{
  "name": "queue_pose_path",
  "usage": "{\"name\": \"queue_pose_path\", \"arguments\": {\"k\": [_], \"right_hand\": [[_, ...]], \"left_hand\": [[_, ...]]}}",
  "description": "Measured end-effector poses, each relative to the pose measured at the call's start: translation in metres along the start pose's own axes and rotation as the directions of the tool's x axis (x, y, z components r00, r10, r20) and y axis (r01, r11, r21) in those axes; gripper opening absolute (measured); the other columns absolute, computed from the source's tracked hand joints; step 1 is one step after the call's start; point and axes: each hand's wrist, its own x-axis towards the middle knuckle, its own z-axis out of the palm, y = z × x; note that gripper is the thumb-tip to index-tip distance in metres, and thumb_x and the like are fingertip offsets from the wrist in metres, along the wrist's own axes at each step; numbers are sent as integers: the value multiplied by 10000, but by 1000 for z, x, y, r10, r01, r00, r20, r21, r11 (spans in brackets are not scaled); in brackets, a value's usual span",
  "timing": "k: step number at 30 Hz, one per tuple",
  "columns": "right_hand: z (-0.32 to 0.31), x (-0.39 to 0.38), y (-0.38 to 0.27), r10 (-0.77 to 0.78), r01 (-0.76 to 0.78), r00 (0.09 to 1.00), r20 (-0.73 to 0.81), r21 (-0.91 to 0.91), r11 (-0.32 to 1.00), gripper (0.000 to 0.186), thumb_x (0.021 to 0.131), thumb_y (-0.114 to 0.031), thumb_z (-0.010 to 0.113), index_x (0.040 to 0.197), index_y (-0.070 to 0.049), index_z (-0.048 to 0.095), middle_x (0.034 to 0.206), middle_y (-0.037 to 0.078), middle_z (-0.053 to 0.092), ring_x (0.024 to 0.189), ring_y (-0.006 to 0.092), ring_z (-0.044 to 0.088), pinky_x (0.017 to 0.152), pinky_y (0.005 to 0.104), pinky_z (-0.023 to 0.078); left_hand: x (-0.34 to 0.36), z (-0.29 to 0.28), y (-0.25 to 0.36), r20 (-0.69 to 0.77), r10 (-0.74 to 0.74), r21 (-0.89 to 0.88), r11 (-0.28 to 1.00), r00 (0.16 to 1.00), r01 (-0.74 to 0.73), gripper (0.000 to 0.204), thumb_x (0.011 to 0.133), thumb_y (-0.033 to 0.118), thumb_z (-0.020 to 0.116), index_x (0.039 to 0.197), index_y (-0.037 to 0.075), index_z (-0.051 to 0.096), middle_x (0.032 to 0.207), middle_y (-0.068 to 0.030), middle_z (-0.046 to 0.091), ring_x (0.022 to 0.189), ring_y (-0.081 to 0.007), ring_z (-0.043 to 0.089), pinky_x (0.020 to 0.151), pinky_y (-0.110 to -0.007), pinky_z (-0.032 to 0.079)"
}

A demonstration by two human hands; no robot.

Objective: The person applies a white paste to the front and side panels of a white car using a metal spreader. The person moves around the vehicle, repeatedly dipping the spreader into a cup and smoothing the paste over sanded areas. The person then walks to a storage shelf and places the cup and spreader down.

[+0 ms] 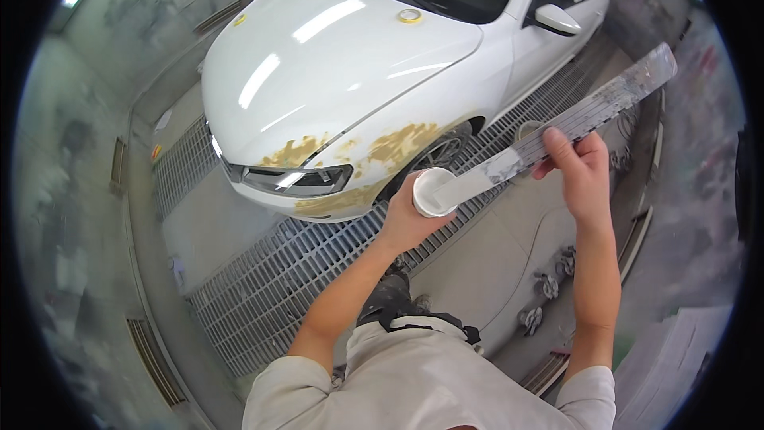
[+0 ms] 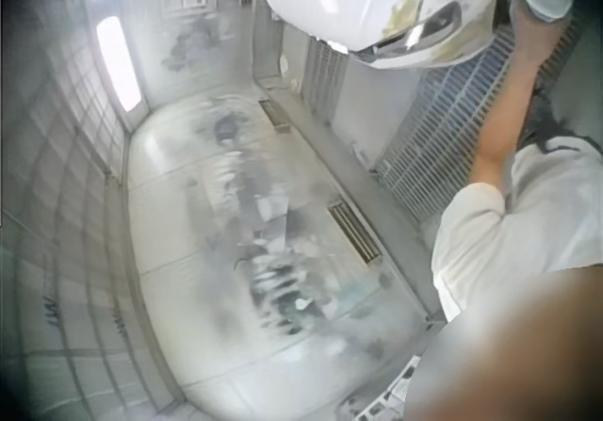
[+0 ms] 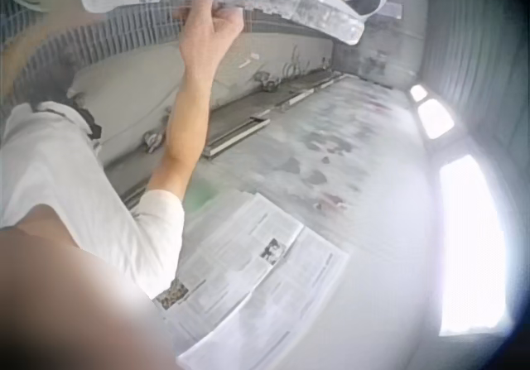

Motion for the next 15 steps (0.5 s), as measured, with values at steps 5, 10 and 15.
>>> {"name": "queue_pose_path", "arguments": {"k": [5,10,15], "right_hand": [[47,44,27,-22,97,956,292,-247,964,177,919,-138,655,981,26,629,808,37,661,649,80,590,550,226,481],[78,111,58,-15,64,969,245,-194,979,195,909,-135,659,985,44,641,675,10,615,592,49,533,517,226,429],[107,161,104,-40,94,954,298,-169,981,220,928,-191,657,920,25,613,731,30,625,584,70,553,507,214,456]], "left_hand": [[38,-4,-31,-172,20,105,994,985,-2,635,668,159,849,1214,51,541,1121,-119,649,1049,-246,635,898,-360,494],[88,-16,-56,-255,-19,145,988,967,58,629,672,148,841,1214,39,542,1117,-139,653,1046,-262,639,887,-365,501],[134,-27,-82,-295,-42,121,989,955,81,678,658,143,851,1229,5,512,1118,-161,646,1056,-262,631,902,-362,494]]}}
